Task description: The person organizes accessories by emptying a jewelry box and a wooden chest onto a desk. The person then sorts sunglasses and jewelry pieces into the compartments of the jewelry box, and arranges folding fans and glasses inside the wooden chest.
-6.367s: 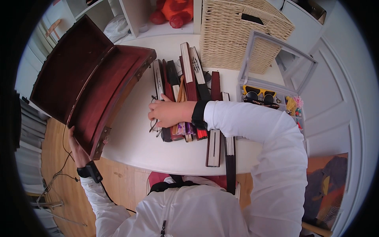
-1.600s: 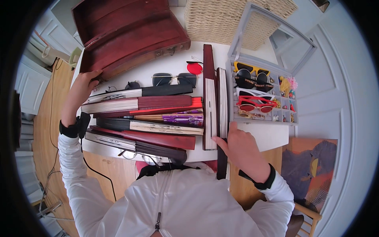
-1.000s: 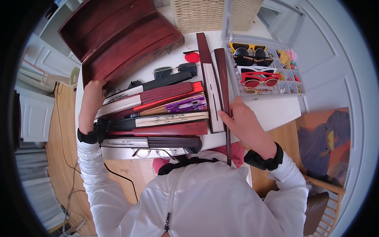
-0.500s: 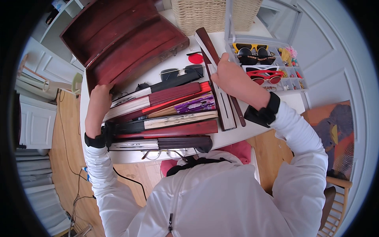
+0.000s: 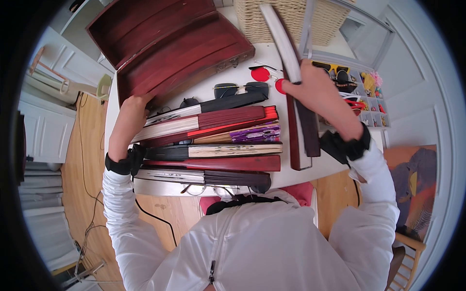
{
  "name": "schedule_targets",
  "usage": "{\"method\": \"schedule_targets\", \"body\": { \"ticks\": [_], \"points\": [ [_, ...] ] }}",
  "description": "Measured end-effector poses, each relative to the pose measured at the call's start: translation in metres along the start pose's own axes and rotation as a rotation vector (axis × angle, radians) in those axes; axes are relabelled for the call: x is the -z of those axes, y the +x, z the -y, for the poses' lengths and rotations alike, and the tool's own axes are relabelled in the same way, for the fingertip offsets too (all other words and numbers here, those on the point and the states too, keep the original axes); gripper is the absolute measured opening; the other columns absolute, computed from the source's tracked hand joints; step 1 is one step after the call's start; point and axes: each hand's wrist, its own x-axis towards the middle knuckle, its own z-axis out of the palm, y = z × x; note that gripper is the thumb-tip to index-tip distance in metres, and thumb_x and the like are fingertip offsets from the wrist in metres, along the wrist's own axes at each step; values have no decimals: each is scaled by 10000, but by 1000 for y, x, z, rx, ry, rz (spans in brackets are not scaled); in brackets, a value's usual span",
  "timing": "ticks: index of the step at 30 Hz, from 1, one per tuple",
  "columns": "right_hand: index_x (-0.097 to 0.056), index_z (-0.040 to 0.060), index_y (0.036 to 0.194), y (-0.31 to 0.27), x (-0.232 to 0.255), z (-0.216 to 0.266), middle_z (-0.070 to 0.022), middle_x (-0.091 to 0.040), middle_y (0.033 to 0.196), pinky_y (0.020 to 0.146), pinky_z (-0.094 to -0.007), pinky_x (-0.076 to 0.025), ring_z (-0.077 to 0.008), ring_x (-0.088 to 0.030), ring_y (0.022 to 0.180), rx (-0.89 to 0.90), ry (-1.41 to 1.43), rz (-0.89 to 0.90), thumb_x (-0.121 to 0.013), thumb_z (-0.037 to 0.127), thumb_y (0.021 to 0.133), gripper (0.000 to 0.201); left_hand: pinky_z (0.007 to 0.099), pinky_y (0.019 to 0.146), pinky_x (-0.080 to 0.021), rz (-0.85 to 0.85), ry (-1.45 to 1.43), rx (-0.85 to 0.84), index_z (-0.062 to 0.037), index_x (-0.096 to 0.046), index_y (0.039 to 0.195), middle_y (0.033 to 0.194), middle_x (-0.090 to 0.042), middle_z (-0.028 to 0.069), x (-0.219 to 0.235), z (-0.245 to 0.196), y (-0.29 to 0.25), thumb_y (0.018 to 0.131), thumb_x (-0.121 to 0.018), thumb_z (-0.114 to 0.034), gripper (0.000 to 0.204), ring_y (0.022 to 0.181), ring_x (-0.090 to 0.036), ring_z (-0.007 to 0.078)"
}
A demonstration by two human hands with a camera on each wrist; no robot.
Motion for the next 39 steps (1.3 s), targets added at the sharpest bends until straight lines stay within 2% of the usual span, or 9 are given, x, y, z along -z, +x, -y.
{"method": "schedule_targets", "body": {
  "ticks": [7, 9, 10, 11, 17, 24, 28, 31, 39],
  "points": [
    [-440, 32, 1027, -30, 12, 65, -171, -574, 776, 627, -413, -469, -346, -590, 732, 653, 55, 166, -651, 210, 712, 419, 410, 909, -417, -94, -236, -64, 42, -596, 1026, 1017, -574, 212, 4, -1, -3, 608, -565, 145, 431, 999, -522, 384],
    [-467, 9, 953, -33, -7, 76, -113, -565, 744, 576, -346, -499, -263, -594, 689, 940, -77, 127, -630, 180, 697, 349, 389, 902, -422, -481, -375, -266, 48, -582, 1062, 1033, -577, 195, -6, -2, -16, 612, -578, 140, 459, 998, -526, 376],
    [-481, -6, 947, -34, -14, 78, -115, -567, 757, 565, -334, -501, -252, -598, 708, 999, -188, 161, -623, 174, 704, 335, 379, 884, -430, -40, -277, -133, 46, -588, 1067, 1029, -586, 196, 8, 12, -2, 608, -598, 131, 466, 985, -535, 361],
    [-494, -22, 942, -33, -24, 78, -118, -568, 770, 555, -322, -504, -241, -602, 727, 1053, -298, 191, -616, 168, 712, 322, 375, 874, -433, -40, -332, -116, 48, -601, 1048, 1014, -597, 195, 6, 16, -2, 601, -611, 128, 454, 979, -537, 355],
    [-506, -32, 980, -21, -69, 60, -104, -517, 856, 565, -275, -501, -220, -561, 803, 1040, -349, 211, -679, 298, 704, 464, 375, 866, -435, -22, -291, -124, 63, -606, 1020, 1001, -601, 195, 8, 13, -4, 588, -590, 146, 441, 976, -527, 354],
    [-530, -40, 935, 21, -24, 43, -138, -521, 894, 722, -377, -466, -275, -528, 844, 978, -388, 223, -626, 337, 794, 413, 415, 837, -437, -20, -247, -60, 61, -586, 1004, 961, -580, 203, 11, -1, -2, 570, -554, 171, 450, 961, -506, 381],
    [-492, -81, 967, 86, -27, -19, -218, -562, 934, 766, -405, -482, -368, -584, 867, 421, -386, 387, -656, 187, 768, 372, 421, 853, -436, 29, -157, -79, 45, -543, 1052, 1011, -561, 212, 7, -2, 4, 560, -540, 182, 511, 994, -497, 390],
    [-591, -72, 799, 97, -32, -19, -214, -624, 862, 757, -414, -498, -370, -615, 848, 301, -399, 549, -636, 73, 696, 183, 425, 872, -431, 118, -127, -72, 25, -507, 1114, 1084, -534, 213, 9, -5, 10, 569, -545, 175, 566, 1032, -485, 391],
    [-601, -31, 757, 65, 14, 3, -212, -615, 737, 704, -425, -502, -372, -618, 769, 523, -386, 358, -615, 50, 696, 103, 407, 854, -459, 39, -114, -135, 38, -559, 1033, 989, -585, 193, 8, 0, 8, 525, -558, 172, 525, 1005, -517, 365]
  ]
}}
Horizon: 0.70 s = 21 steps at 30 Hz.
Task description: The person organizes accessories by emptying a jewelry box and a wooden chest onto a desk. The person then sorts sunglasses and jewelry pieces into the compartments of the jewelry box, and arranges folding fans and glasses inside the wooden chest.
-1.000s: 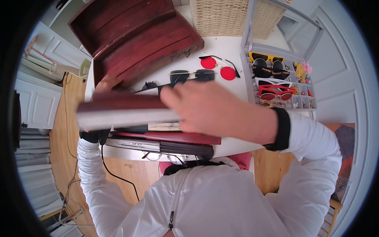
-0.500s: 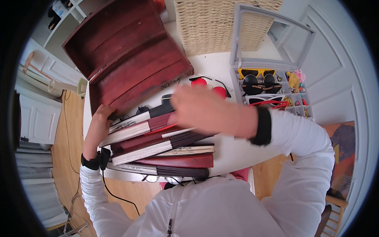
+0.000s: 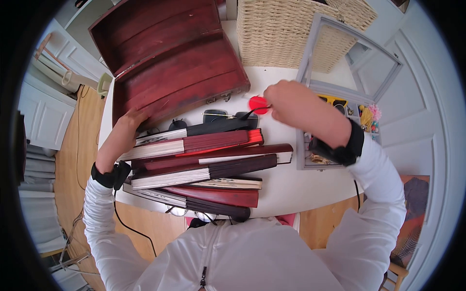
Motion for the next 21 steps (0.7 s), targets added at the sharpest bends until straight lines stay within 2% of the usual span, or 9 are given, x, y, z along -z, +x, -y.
{"method": "schedule_targets", "body": {
  "ticks": [1, 7, 13, 17, 21],
  "points": [
    [-602, -25, 758, -6, 0, 3, -207, -615, 743, 696, -427, -501, -370, -614, 766, 105, 38, -48, -603, 53, 706, 94, 407, 854, -459, -10, -1, 2, 38, -559, 1033, 989, -585, 193, 0, -1, 0, 525, -558, 172, 525, 1005, -517, 365],
    [-561, 1, 796, -11, -17, 43, -134, -596, 768, 644, -389, -506, -314, -611, 706, 272, 58, -189, -558, 67, 721, 101, 395, 832, -470, 23, 0, 20, 36, -586, 992, 932, -598, 181, 5, -7, -4, 534, -556, 158, 476, 976, -528, 364],
    [-540, 12, 806, -17, -9, 53, -100, -550, 746, 592, -363, -487, -269, -591, 693, 305, -45, -238, -587, 77, 737, 106, 387, 817, -471, -7, 9, -47, 41, -579, 932, 889, -597, 166, 6, -5, -4, 533, -549, 141, 413, 923, -534, 357],
    [-536, 24, 805, -26, 8, 52, -87, -532, 732, 587, -357, -484, -256, -580, 693, 322, -31, -253, -606, 74, 731, 113, 381, 837, -463, 0, 19, -65, 38, -572, 912, 871, -595, 161, 2, -4, -6, 532, -550, 134, 393, 936, -539, 346],
    [-561, 22, 789, -35, 29, 51, -80, -536, 755, 614, -346, -486, -249, -586, 733, 267, -85, -283, -612, 55, 700, 108, 382, 846, -460, 17, 42, -55, 37, -573, 921, 884, -596, 166, 2, -4, -6, 546, -547, 123, 385, 947, -536, 353]
  ]
}}
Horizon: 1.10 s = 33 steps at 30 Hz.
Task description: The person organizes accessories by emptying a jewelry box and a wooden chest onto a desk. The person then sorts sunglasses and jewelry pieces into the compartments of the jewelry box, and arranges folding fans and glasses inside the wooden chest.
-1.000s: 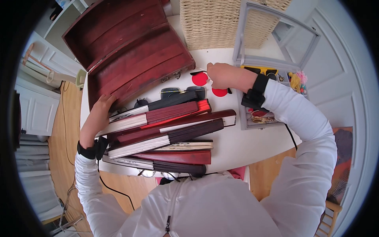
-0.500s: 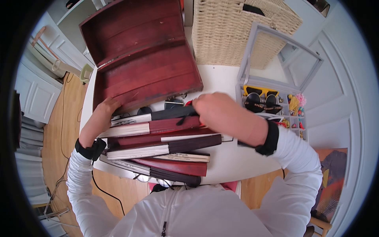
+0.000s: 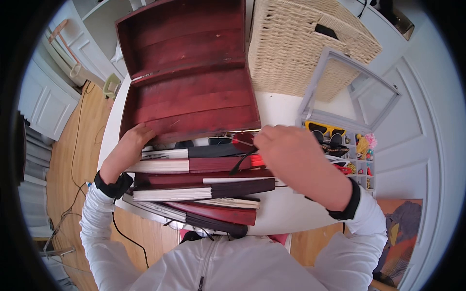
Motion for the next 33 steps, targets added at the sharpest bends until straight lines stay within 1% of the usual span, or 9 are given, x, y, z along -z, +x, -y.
{"method": "schedule_targets", "body": {
  "ticks": [4, 8, 14, 17, 19, 23, 27, 29, 33],
  "points": [
    [-557, 16, 776, -1, 10, -3, -100, -524, 767, 602, -354, -453, -280, -552, 696, -175, 209, -106, -646, 74, 733, 115, 384, 864, -448, -29, 32, 1, 29, -576, 954, 924, -597, 159, -2, -2, -2, 576, -530, 115, 391, 970, -533, 342],
    [-554, 5, 795, 15, -7, -6, -114, -516, 788, 621, -339, -430, -279, -526, 689, -110, 473, -5, -656, 115, 766, 153, 394, 867, -402, 39, 76, 64, 24, -551, 1048, 1001, -574, 150, 0, -6, -2, 599, -502, 137, 465, 1030, -490, 320],
    [-551, 2, 889, 34, -60, -31, -99, -510, 876, 653, -316, -421, -213, -509, 705, 97, 306, -88, -632, 160, 819, 191, 383, 863, -389, -52, 91, 139, 8, -556, 1087, 1000, -578, 139, 8, -14, -9, 656, -547, 102, 441, 1002, -496, 294],
    [-544, 9, 896, 46, -52, -34, -104, -491, 844, 662, -316, -432, -219, -518, 709, -198, 456, 12, -618, 163, 838, 180, 392, 866, -388, -84, 70, 129, 2, -569, 1088, 1008, -589, 133, 8, -5, -8, 655, -554, 93, 442, 983, -502, 291],
    [-527, 9, 921, 47, -62, -42, -108, -485, 862, 680, -324, -445, -234, -530, 725, -124, 399, -118, -622, 139, 826, 187, 416, 855, -405, -47, 59, 131, 1, -585, 1079, 1036, -605, 122, 6, -2, -6, 619, -516, 116, 480, 1012, -520, 294],
    [-582, -1, 868, 48, -84, -64, -141, -544, 860, 725, -375, -457, -304, -559, 800, -45, 342, 66, -648, 162, 784, 194, 405, 832, -426, 0, 29, 131, -32, -627, 998, 922, -633, 100, -3, -5, -5, 605, -545, 73, 415, 948, -566, 279],
    [-593, 0, 842, 77, -45, -59, -148, -552, 851, 733, -381, -453, -308, -564, 812, -118, 314, 161, -640, 176, 784, 191, 376, 832, -433, -35, 7, 99, -36, -630, 958, 867, -634, 100, -6, -2, -7, 594, -566, 52, 380, 938, -573, 281],
    [-558, -2, 805, 106, -20, -65, -166, -537, 869, 744, -407, -454, -330, -547, 853, -48, 213, -289, -623, 156, 783, 172, 380, 826, -448, -50, 53, 61, -29, -628, 929, 836, -634, 101, -3, -3, -5, 598, -570, 38, 342, 928, -575, 281],
    [-522, -44, 882, 195, 19, -101, -209, -516, 961, 772, -392, -468, -363, -550, 876, 57, -55, -598, -587, 104, 777, 193, 385, 808, -463, -35, 78, 42, -20, -625, 896, 806, -633, 103, -6, -1, -4, 605, -563, 26, 301, 902, -579, 283]
  ]
}}
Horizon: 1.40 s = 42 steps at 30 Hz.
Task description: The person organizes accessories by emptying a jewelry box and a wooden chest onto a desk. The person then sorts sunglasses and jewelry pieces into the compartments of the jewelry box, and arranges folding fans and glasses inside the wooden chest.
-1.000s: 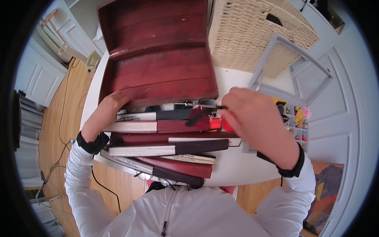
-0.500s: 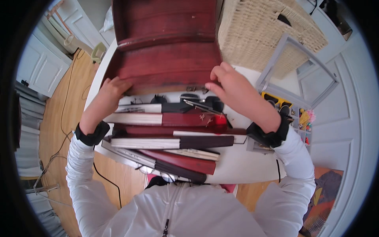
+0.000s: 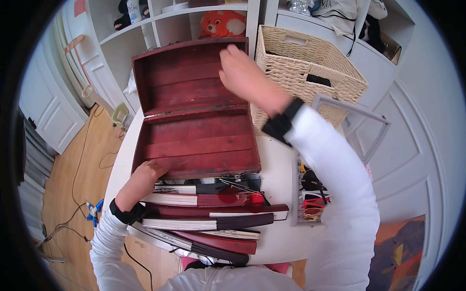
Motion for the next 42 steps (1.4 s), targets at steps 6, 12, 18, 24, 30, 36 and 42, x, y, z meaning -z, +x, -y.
{"method": "schedule_targets", "body": {
  "ticks": [6, 12, 18, 24, 30, 36, 42],
  "points": [
    [-478, -33, 1170, 73, -66, -46, -208, -498, 1209, 926, -517, -384, -346, -499, 1109, -287, -420, 28, -524, 89, 792, 400, 373, 757, -471, -79, 28, -29, -23, -629, 908, 819, -638, 88, -5, -1, -3, 608, -557, -1, 309, 876, -575, 281],
    [-581, 80, 1142, 90, -74, -53, -123, -536, 1202, 983, -512, -311, -283, -495, 1135, -400, -576, 198, -474, 154, 871, 300, 362, 766, -482, -86, 43, -18, -20, -628, 920, 822, -640, 88, -2, -2, -3, 618, -562, -2, 309, 884, -575, 275],
    [-622, 115, 1128, 96, -70, -54, -61, -609, 1106, 979, -488, -325, -271, -556, 1062, -466, -728, 292, -441, 163, 899, 295, 374, 729, -478, -115, 63, 37, -21, -637, 911, 711, -621, 105, -5, 14, 4, 634, -558, 15, 290, 853, -569, 281],
    [-610, 47, 1088, 87, -89, -72, -124, -578, 1132, 910, -462, -394, -290, -540, 1089, -599, -687, 159, -472, 186, 867, 296, 373, 740, -464, -117, 76, 79, -12, -617, 967, 791, -625, 107, -9, 12, 2, 654, -558, 7, 319, 856, -568, 278],
    [-604, 22, 1107, 86, -32, -49, -198, -553, 1179, 935, -468, -409, -355, -510, 1115, -342, -366, 287, -536, 191, 799, 358, 422, 798, -423, -131, 35, 139, 31, -532, 1129, 908, -609, 180, -11, 10, 0, 668, -566, 49, 462, 918, -549, 327],
    [-586, -59, 1053, 47, 96, -17, -243, -628, 985, 807, -393, -471, -376, -599, 924, -222, -234, 431, -639, 271, 777, 434, 400, 781, -419, -248, 45, 153, -10, -596, 1052, 930, -614, 145, -1, 10, 5, 709, -558, 40, 349, 877, -561, 307],
    [-598, -36, 1007, -25, 113, -16, -231, -631, 928, 794, -395, -475, -354, -605, 892, -107, -298, 167, -631, 248, 791, 358, 408, 788, -431, -192, -21, 160, 6, -603, 1035, 885, -621, 144, -3, 1, 9, 721, -532, 48, 325, 894, -574, 301]
  ]
}}
